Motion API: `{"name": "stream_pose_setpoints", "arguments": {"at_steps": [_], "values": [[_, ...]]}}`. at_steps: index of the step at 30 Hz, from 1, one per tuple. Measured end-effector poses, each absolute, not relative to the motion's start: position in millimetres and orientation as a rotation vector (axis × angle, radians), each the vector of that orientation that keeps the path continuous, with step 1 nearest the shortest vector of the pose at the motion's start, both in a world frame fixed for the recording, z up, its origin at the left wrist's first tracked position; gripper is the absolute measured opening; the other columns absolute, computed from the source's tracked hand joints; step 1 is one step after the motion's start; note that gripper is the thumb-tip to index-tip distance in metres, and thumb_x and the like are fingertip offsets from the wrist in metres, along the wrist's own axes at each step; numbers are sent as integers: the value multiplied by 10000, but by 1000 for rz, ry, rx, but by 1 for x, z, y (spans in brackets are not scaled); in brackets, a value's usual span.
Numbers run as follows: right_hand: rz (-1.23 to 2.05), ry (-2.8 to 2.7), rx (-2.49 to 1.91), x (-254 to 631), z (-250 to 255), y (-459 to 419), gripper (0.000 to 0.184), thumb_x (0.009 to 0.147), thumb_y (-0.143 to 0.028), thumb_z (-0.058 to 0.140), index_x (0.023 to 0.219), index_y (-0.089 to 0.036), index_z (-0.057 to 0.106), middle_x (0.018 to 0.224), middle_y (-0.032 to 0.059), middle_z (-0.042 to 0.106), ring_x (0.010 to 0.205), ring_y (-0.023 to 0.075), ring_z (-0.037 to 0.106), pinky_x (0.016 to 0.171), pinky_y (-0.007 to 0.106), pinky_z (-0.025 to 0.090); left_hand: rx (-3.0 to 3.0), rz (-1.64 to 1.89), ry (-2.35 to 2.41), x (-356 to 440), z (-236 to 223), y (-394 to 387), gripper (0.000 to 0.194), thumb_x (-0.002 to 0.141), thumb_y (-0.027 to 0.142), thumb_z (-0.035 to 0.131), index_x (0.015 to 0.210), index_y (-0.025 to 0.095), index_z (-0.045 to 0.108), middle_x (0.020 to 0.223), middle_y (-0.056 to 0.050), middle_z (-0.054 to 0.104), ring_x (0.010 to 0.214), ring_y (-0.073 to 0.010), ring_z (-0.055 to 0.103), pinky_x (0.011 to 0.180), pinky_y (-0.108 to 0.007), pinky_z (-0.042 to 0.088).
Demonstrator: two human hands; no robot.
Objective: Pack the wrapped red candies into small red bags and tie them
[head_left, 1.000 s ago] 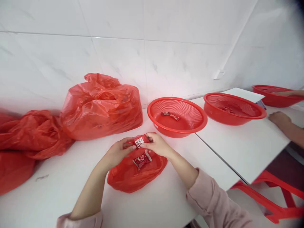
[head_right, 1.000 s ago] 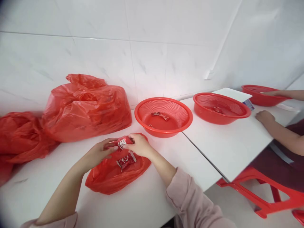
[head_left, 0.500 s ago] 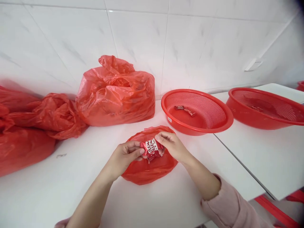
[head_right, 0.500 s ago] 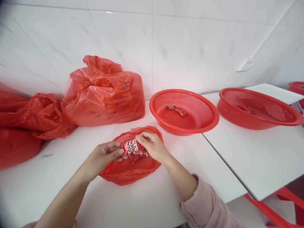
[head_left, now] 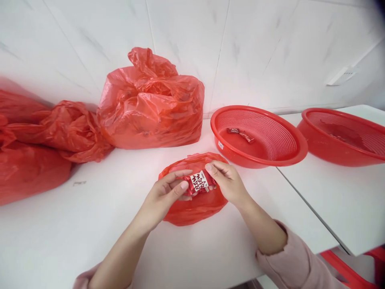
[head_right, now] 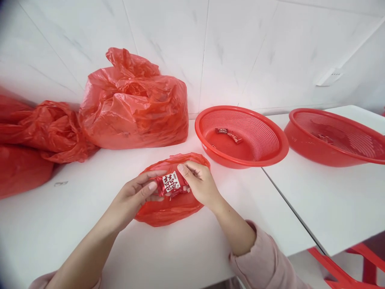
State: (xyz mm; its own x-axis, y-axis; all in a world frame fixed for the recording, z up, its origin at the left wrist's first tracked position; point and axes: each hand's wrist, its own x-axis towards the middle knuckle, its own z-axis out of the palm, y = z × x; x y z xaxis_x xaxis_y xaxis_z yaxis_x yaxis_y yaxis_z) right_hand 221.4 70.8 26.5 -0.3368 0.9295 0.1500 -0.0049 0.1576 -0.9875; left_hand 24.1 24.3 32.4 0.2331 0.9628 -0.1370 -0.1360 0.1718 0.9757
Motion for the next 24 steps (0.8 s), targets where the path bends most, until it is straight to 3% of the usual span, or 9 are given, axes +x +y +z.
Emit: {"name": "stream_pose_setpoints", "arguments": {"at_steps": [8, 12, 16, 24], "values": [[1124, -1668, -873, 222, 28, 63, 356, 963, -470, 486, 760, -196, 591, 628, -4, 552, 538, 113, 515, 502, 244, 447, 1152, 1016, 1081, 31, 36, 21, 385, 794, 363, 742, 1133, 189, 685, 970, -57, 766, 843, -201, 697, 762, -309, 564], [1156, -1644, -831, 223, 24, 64, 449, 993, -514, 379, 784, -191, 610, 624, 7, 567, 548, 118, 525, 524, 253, 433, 1167, 1059, 1072, 31, 36, 19, 319, 805, 317, 737, 1091, 184, 693, 899, -39, 769, 802, -179, 695, 789, -304, 562], [1166, -1733, -818, 222, 25, 64, 328, 945, -485, 521, 815, -196, 605, 676, -3, 584, 581, 112, 533, 562, 249, 433, 1185, 1055, 1062, 31, 35, 19, 301, 818, 302, 727, 1091, 181, 689, 912, -39, 769, 816, -174, 698, 785, -293, 562], [1076, -1741, -924, 219, 26, 63, 395, 967, -459, 482, 667, -201, 482, 591, -21, 499, 528, 104, 498, 527, 243, 412, 1187, 935, 1080, 30, 36, 20, 408, 862, 390, 661, 1208, 176, 657, 931, -64, 770, 841, -205, 719, 714, -288, 585]]}}
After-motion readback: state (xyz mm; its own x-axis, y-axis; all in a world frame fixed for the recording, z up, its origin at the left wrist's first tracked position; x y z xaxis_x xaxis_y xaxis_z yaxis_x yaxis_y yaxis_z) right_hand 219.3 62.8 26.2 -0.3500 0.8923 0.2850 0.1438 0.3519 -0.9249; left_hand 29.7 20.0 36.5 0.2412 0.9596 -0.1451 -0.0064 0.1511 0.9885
